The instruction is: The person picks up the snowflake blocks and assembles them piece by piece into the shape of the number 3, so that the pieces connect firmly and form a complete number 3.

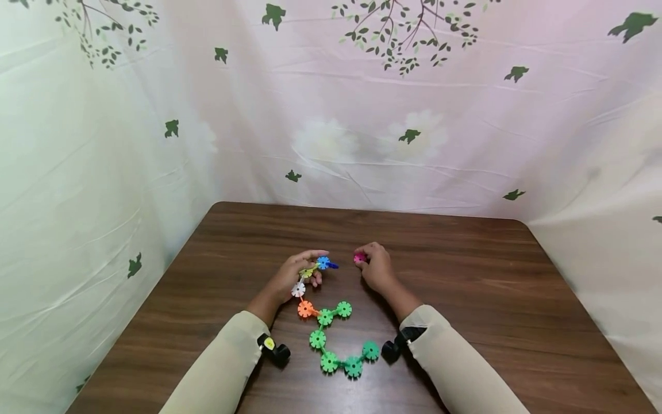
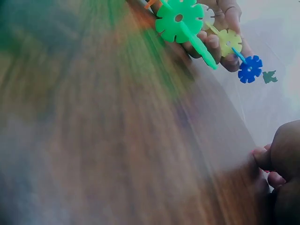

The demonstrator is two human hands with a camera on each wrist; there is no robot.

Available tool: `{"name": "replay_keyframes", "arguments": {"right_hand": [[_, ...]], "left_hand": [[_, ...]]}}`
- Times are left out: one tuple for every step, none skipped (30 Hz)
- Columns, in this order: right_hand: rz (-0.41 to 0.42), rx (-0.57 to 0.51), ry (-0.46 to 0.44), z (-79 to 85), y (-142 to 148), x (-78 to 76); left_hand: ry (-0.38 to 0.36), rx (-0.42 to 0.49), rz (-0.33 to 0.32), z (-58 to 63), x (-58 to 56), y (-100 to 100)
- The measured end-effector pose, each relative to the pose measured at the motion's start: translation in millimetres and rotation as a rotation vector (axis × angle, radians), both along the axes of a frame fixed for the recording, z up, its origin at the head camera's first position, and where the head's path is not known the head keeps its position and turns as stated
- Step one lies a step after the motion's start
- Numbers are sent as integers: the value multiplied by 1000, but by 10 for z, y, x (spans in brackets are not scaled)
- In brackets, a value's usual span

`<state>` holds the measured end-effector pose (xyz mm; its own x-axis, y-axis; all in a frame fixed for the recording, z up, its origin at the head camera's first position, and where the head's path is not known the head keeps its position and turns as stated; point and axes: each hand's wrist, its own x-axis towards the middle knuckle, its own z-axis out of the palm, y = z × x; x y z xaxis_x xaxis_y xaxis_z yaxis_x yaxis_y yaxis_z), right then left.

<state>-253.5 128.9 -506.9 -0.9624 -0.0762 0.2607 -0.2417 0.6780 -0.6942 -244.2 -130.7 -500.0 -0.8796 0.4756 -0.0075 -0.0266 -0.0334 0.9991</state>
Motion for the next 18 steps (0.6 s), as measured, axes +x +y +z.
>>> {"name": "replay_keyframes", "arguments": {"right_hand": [[3, -2, -12, 6, 1, -5], [8, -7, -26, 16, 3, -5], [14, -5, -30, 25, 9, -8], [21, -2, -28, 31, 17, -10], [29, 1, -23, 37, 27, -11], [35, 0, -20, 43, 38, -8], [41, 3, -12, 47, 53, -5], [44, 5, -5, 52, 69, -1], [49, 7, 4, 55, 85, -1], [51, 3, 4, 61, 101, 2], [55, -2, 1, 68, 114, 5], [61, -9, -7, 75, 125, 9], [70, -22, -19, 82, 135, 10], [81, -39, -37, 88, 144, 11], [97, -62, -53, 89, 152, 10], [111, -93, -77, 95, 156, 12], [128, -133, -104, 97, 158, 14], [144, -171, -132, 103, 161, 18]], "left_hand": [[-6, 2, 6, -1, 1, -4], [-8, 5, 9, -3, 0, -8], [-9, 7, 14, -5, -1, -12], [-8, 8, 17, -10, -5, -14], [-7, 6, 21, -12, -6, -14], [-3, 2, 24, -14, -7, -14], [3, -5, 27, -15, -8, -10], [10, -9, 27, -17, -11, -7], [17, -16, 28, -18, -12, -2], [25, -19, 27, -19, -13, 3], [30, -18, 27, -20, -13, 8], [34, -15, 27, -25, -15, 9], [38, -12, 28, -26, -15, 10], [39, -9, 29, -29, -16, 9], [39, -7, 32, -32, -15, 8], [38, -5, 35, -36, -16, 8], [35, -5, 39, -38, -16, 8], [35, -7, 41, -36, -15, 10]]}}
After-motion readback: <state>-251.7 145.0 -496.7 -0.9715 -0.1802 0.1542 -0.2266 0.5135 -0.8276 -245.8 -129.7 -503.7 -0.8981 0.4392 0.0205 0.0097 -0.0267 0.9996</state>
